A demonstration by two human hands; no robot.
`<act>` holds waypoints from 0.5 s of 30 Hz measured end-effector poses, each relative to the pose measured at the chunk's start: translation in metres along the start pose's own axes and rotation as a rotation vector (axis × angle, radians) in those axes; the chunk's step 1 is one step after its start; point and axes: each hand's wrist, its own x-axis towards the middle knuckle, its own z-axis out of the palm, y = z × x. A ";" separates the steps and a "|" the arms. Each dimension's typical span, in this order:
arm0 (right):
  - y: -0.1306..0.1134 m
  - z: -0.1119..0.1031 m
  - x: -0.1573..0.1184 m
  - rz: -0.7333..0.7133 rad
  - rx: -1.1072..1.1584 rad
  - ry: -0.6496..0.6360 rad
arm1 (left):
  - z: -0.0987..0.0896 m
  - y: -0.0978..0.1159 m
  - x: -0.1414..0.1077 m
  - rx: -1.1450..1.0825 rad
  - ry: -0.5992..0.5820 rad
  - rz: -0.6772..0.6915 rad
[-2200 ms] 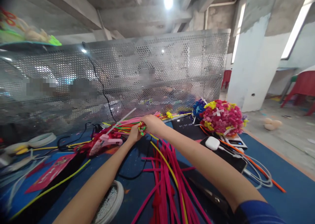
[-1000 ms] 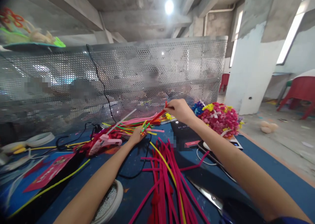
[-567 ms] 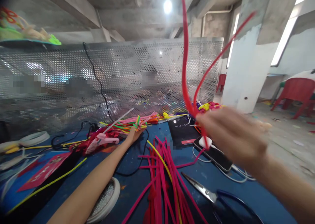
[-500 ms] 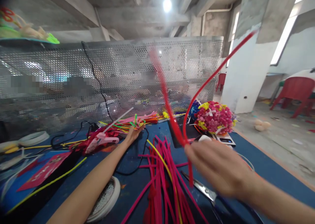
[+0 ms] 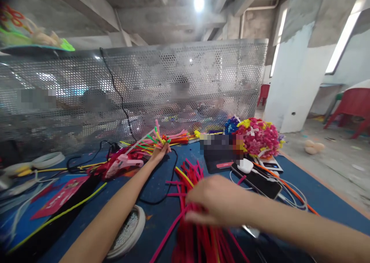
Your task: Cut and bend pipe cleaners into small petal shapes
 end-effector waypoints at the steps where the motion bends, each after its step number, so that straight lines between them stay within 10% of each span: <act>1: 0.013 -0.003 0.015 0.059 -0.024 0.055 | 0.000 0.001 0.000 0.002 -0.006 -0.002; 8: 0.093 0.016 0.119 0.265 -0.076 0.325 | 0.001 0.006 -0.006 0.059 -0.065 0.024; 15: 0.095 0.040 0.147 0.213 -0.033 0.310 | -0.003 -0.003 0.003 0.117 -0.010 0.019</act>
